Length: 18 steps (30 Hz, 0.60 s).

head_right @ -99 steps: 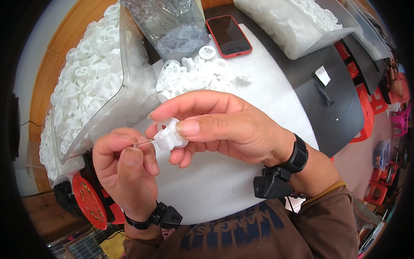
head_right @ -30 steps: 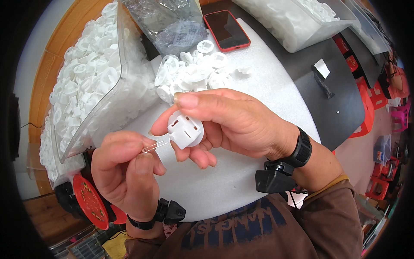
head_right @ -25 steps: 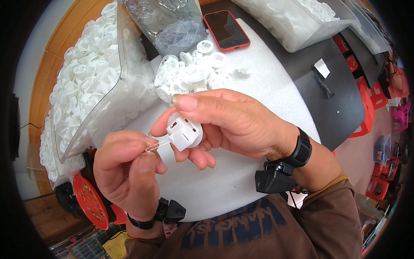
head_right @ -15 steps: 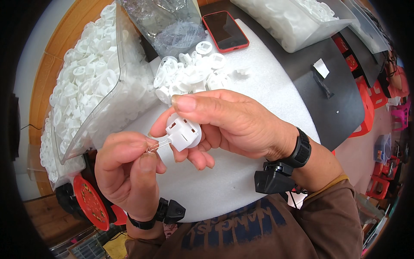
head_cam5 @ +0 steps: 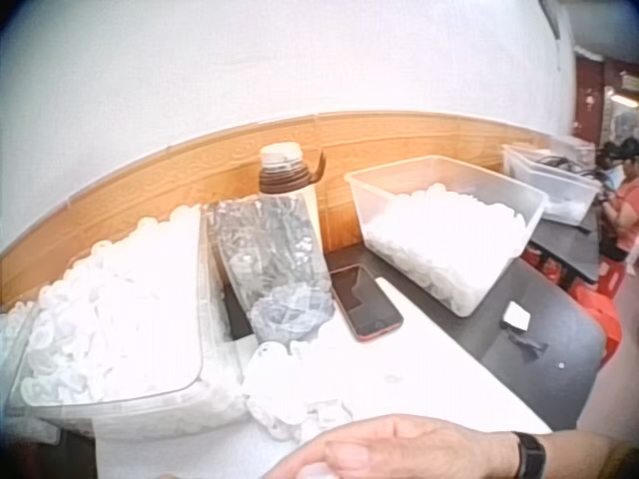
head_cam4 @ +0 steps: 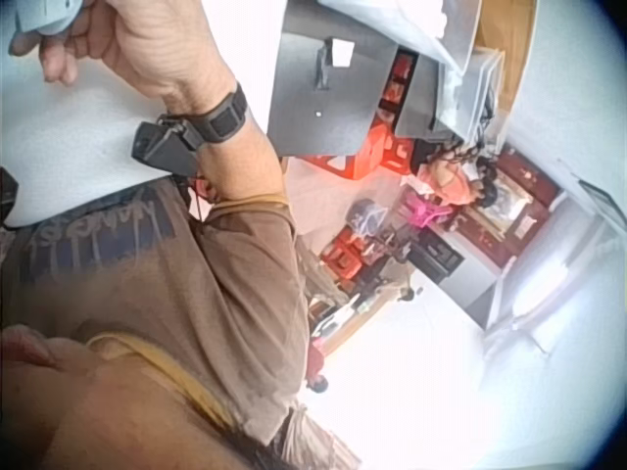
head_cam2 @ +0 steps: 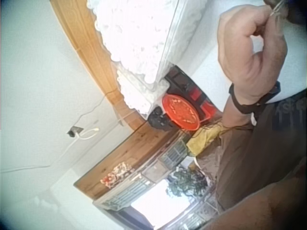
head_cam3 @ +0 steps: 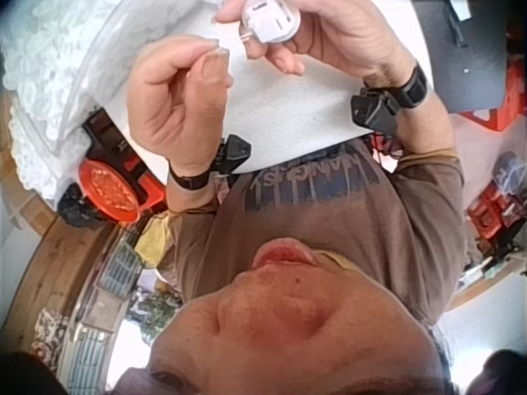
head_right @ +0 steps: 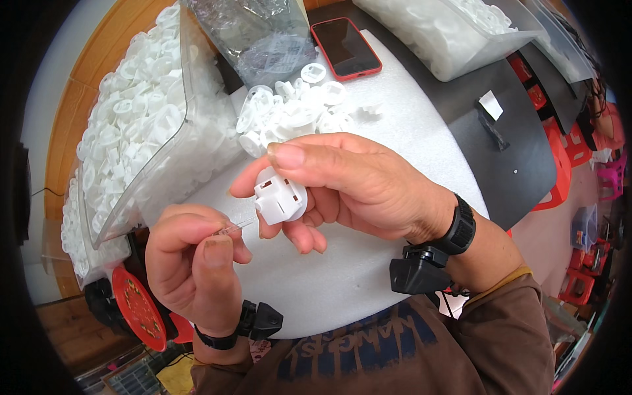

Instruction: Assembling small metal pins into white plastic housings in a manufacturing setting.

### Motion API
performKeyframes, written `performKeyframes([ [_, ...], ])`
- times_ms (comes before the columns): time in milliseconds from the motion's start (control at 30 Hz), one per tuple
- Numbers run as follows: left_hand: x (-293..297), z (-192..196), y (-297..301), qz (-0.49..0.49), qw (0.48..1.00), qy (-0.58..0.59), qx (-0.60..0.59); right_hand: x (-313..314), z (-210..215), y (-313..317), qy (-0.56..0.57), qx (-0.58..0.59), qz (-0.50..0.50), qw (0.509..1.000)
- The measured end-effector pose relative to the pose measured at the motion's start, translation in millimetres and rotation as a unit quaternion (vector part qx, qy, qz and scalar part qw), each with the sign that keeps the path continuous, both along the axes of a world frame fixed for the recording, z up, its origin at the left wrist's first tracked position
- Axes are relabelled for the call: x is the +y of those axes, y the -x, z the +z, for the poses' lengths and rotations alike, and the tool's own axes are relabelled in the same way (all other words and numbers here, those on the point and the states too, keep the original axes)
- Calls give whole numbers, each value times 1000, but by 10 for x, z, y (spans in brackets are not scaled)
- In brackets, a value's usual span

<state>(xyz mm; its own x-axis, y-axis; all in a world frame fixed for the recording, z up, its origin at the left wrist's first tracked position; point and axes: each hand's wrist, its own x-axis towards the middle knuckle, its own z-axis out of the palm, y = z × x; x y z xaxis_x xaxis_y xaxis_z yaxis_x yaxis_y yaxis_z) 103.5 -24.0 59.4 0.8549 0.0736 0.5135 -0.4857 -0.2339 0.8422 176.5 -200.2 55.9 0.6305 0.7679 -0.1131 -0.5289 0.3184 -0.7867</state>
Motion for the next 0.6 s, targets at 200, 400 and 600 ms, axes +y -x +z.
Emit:
performKeyframes([
  [200, 5, 17, -1, 13, 1000, -5, 10, 7, -25, 3, -17, -9, 0, 1000],
  [400, -15, 23, -7, 16, 1000, 9, 24, -1, -44, 10, -16, -3, 2, 1000],
  [600, -15, 24, -8, 17, 1000, 1, 25, 14, -28, 16, -8, -14, 1, 1000],
])
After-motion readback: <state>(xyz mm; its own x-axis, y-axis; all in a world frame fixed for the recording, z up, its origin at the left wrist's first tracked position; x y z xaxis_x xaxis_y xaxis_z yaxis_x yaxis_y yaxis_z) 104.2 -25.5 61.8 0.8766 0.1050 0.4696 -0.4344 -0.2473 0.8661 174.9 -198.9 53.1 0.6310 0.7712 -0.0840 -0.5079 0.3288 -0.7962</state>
